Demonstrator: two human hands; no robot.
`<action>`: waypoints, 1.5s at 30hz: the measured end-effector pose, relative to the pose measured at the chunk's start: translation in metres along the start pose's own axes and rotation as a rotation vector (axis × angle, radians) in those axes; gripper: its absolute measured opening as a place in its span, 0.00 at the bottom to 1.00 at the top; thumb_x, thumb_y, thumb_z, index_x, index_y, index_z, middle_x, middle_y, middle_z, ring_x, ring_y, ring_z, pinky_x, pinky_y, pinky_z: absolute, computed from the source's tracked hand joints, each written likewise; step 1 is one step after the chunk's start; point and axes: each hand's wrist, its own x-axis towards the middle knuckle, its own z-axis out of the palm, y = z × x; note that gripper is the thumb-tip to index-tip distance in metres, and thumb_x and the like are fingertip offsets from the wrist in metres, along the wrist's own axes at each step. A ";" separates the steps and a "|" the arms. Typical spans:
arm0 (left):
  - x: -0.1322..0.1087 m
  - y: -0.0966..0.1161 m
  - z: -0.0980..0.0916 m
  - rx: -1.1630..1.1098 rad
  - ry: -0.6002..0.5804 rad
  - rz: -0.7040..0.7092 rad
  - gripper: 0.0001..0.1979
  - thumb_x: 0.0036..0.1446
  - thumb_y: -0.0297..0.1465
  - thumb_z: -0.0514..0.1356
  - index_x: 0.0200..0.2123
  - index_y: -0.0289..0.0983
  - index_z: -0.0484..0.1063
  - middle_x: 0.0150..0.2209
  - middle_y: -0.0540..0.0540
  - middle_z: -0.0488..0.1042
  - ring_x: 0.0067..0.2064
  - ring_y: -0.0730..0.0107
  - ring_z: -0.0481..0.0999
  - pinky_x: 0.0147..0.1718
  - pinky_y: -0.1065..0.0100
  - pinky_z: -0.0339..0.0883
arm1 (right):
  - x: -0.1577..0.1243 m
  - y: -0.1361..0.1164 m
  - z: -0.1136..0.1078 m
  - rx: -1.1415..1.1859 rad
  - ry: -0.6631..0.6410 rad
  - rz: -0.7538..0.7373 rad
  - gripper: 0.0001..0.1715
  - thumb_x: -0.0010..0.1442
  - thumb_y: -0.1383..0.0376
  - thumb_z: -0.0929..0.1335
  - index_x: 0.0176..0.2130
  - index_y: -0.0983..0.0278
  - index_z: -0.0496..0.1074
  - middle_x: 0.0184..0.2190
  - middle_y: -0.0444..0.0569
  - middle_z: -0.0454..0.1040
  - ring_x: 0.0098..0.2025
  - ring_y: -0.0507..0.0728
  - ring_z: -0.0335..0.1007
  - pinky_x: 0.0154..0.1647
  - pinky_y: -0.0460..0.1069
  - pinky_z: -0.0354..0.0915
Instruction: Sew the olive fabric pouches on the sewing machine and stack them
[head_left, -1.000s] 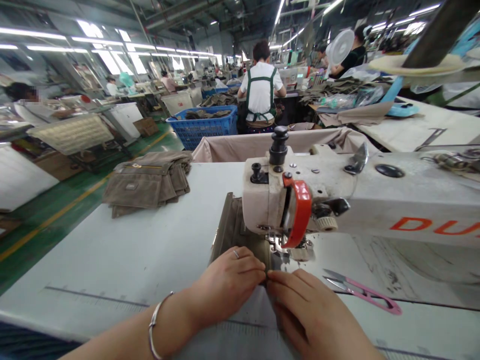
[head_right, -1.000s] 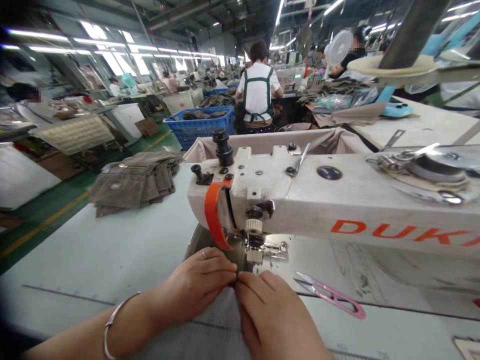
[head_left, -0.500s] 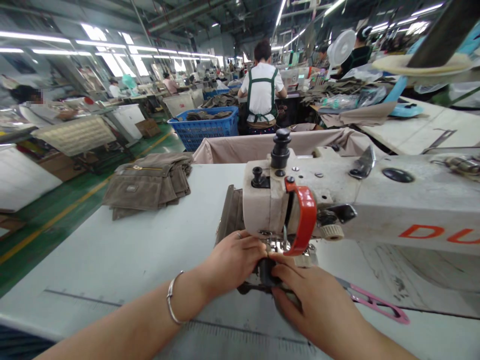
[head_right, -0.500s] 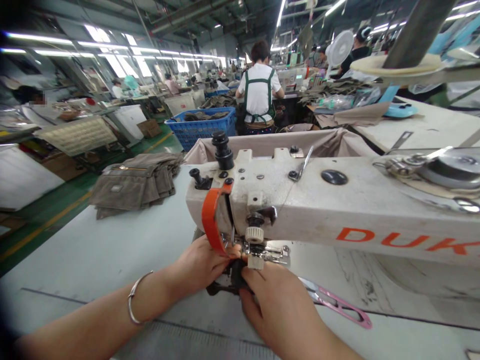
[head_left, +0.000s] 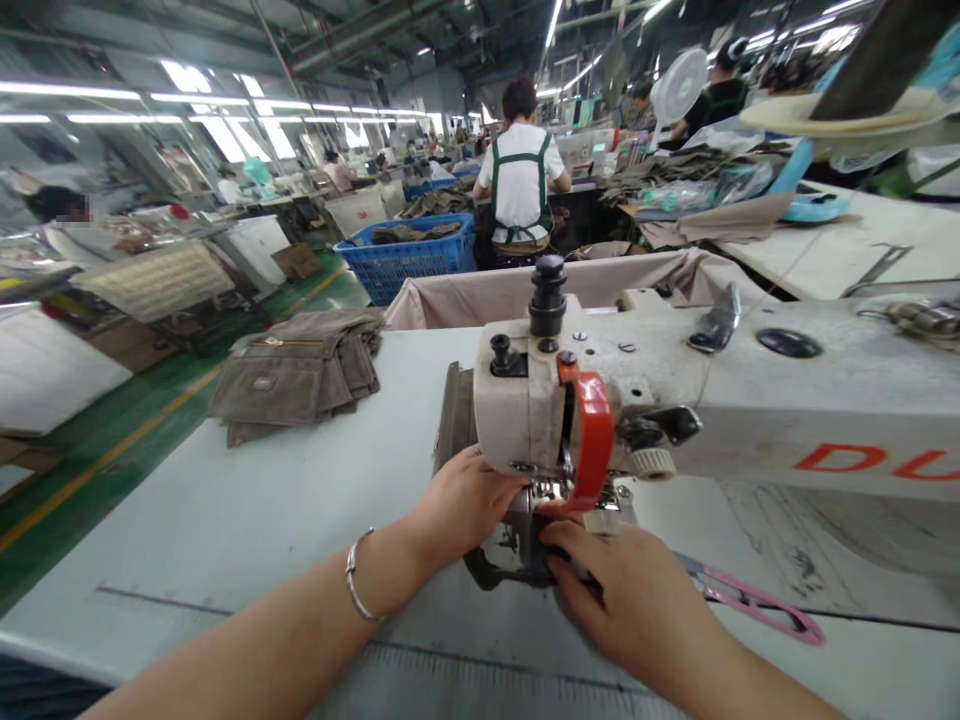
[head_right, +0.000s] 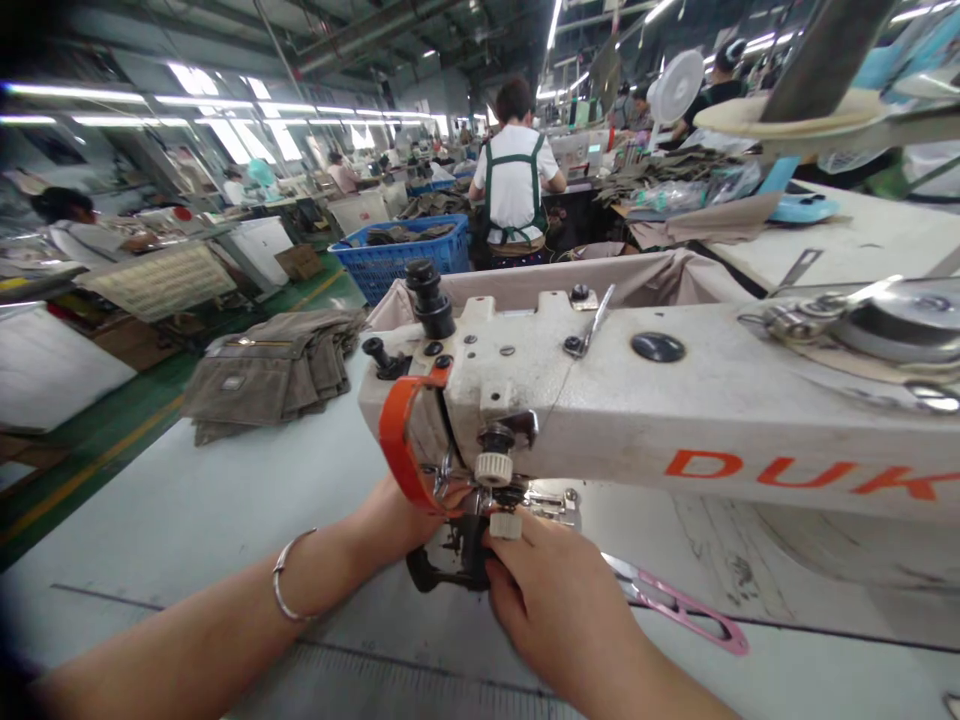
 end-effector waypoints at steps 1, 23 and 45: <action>-0.001 -0.001 0.001 -0.005 -0.006 -0.013 0.11 0.64 0.27 0.53 0.39 0.41 0.76 0.42 0.49 0.79 0.48 0.64 0.75 0.54 0.61 0.66 | 0.000 0.000 0.000 0.000 -0.005 0.001 0.13 0.61 0.68 0.61 0.44 0.59 0.70 0.40 0.48 0.74 0.39 0.62 0.70 0.39 0.56 0.65; -0.047 0.067 -0.048 -0.075 -0.244 -0.111 0.35 0.48 0.48 0.68 0.54 0.34 0.69 0.56 0.38 0.70 0.55 0.47 0.68 0.54 0.45 0.66 | -0.002 0.001 -0.010 0.072 -0.002 -0.137 0.14 0.62 0.71 0.62 0.43 0.61 0.74 0.43 0.50 0.74 0.46 0.58 0.70 0.49 0.55 0.66; -0.057 0.083 -0.023 -0.150 -0.070 -0.055 0.14 0.57 0.27 0.61 0.48 0.35 0.71 0.47 0.43 0.75 0.48 0.59 0.72 0.52 0.58 0.68 | -0.010 0.002 -0.008 0.031 0.028 -0.164 0.22 0.57 0.74 0.60 0.46 0.61 0.74 0.48 0.50 0.75 0.46 0.60 0.71 0.48 0.57 0.68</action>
